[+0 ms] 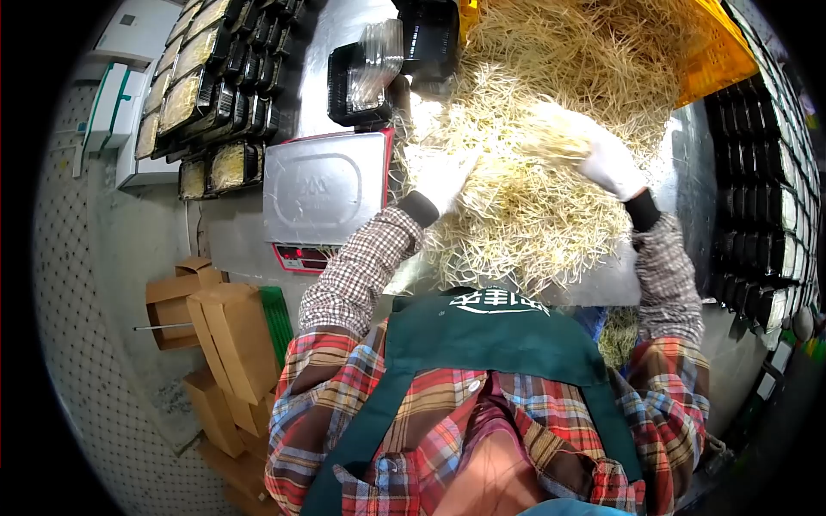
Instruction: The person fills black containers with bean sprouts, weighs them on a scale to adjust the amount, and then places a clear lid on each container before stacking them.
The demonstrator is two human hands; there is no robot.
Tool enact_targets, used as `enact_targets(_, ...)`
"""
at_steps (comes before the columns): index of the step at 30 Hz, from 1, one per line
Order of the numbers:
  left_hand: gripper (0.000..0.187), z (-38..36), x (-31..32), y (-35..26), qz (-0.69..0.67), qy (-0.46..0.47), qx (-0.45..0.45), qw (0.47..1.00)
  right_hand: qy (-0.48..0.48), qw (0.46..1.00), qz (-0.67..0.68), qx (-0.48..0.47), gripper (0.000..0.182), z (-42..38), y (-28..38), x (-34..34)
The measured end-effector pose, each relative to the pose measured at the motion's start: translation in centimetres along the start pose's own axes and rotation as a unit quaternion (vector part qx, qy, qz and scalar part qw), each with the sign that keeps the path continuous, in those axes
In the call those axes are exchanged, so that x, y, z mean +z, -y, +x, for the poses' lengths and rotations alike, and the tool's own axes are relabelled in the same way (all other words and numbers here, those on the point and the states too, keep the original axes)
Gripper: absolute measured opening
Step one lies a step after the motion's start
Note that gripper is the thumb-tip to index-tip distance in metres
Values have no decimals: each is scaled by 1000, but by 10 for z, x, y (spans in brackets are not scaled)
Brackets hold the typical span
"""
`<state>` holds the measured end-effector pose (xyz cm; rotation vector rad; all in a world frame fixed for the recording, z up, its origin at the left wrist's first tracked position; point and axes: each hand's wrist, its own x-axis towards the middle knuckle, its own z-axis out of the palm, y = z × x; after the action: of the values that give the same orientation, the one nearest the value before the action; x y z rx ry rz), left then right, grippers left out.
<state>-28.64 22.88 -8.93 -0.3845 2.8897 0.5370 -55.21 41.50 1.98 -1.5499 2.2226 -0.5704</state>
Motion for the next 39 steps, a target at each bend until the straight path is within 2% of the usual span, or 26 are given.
enact_targets(2, 80, -16, -37, -22, 82, 23, -55, 995, -13, 999, 40, 28, 51, 18, 35, 29)
enact_targets(5, 91, -54, -1, 0, -16, -135, -104, 985, 7, 999, 51, 11, 61, 50, 20, 109)
enact_targets(6, 87, -68, 4, 1, -94, -183, -86, 975, 34, 996, 64, -53, 69, 58, 14, 117)
enact_targets(7, 84, -83, 16, -2, -140, -195, -129, 962, 59, 989, 75, -117, 76, 65, 4, 121)
enact_targets(8, 81, -94, 12, -12, -317, -106, -226, 915, 85, 976, 86, -179, 84, 73, 0, 124)
enact_targets(9, 78, -100, 8, -22, -480, -11, -310, 820, 158, 973, 115, -121, 92, 86, 8, 114)
enact_targets(10, 75, -99, 28, -24, -620, -10, -331, 712, 231, 961, 141, -62, 99, 100, 13, 99)
enact_targets(11, 69, -94, 41, -36, -696, -46, -339, 632, 302, 939, 165, -2, 107, 107, 18, 91)
enact_targets(12, 64, -88, 51, -48, -762, -84, -342, 543, 127, 990, 30, -54, 117, 104, 18, 104)
enact_targets(15, 53, -54, 65, -45, -826, -101, -353, 427, 173, 982, 73, -15, 127, 99, 34, 127)
enact_targets(16, 46, -45, 74, -43, -835, -121, -340, 416, 148, 987, 30, -57, 133, 86, 45, 133)
enact_targets(19, 45, -30, 133, -16, -867, -129, -213, 432, 75, 979, -153, -109, 137, 37, 97, 139)
enact_targets(20, 46, -43, 110, -21, -859, -75, -267, 430, 44, 982, -154, -98, 138, 26, 103, 149)
enact_targets(23, 49, -57, 38, -33, -705, 48, -370, 603, 29, 988, -146, -46, 131, 20, 104, 158)
enact_targets(24, 57, -58, 48, -18, -623, 89, -314, 711, 28, 991, -131, -31, 128, 27, 97, 161)
enact_targets(25, 51, -61, 56, -3, -360, 53, -211, 907, 25, 993, -115, -16, 125, 37, 89, 161)
enact_targets(27, 42, -53, -30, -1, -203, 47, -63, 976, 93, 994, -53, 33, 119, 58, 77, 154)
enact_targets(28, 37, -38, -60, -3, -97, 90, -121, 984, 121, 990, -41, 64, 119, 64, 79, 144)
enact_targets(29, 29, -26, -43, 14, -62, -84, -77, 992, 149, 984, -28, 97, 119, 67, 80, 136)
enact_targets(30, 20, -6, -23, 40, -82, -251, 2, 965, 148, 982, -81, 79, 120, 64, 85, 136)
enact_targets(31, 20, 24, -60, 28, -40, -200, -105, 973, 18, 980, -196, 13, 125, 54, 56, 195)
enact_targets(33, 59, 85, -85, 37, 99, -315, -94, 939, 123, 968, -214, 37, 130, 39, 105, 150)
enact_targets(34, 62, 105, -99, 41, 125, -257, -125, 950, 132, 969, -202, 48, 136, 37, 112, 143)
enact_targets(35, 76, 135, -79, 65, 133, -273, -163, 939, 125, 970, -197, 66, 133, 38, 110, 143)
enact_targets(36, 77, 146, -82, 70, 84, -229, -186, 952, 118, 971, -193, 83, 130, 42, 107, 144)
enact_targets(39, 49, 163, -107, 73, 70, -65, -248, 964, 100, 980, -144, 96, 112, 52, 90, 154)
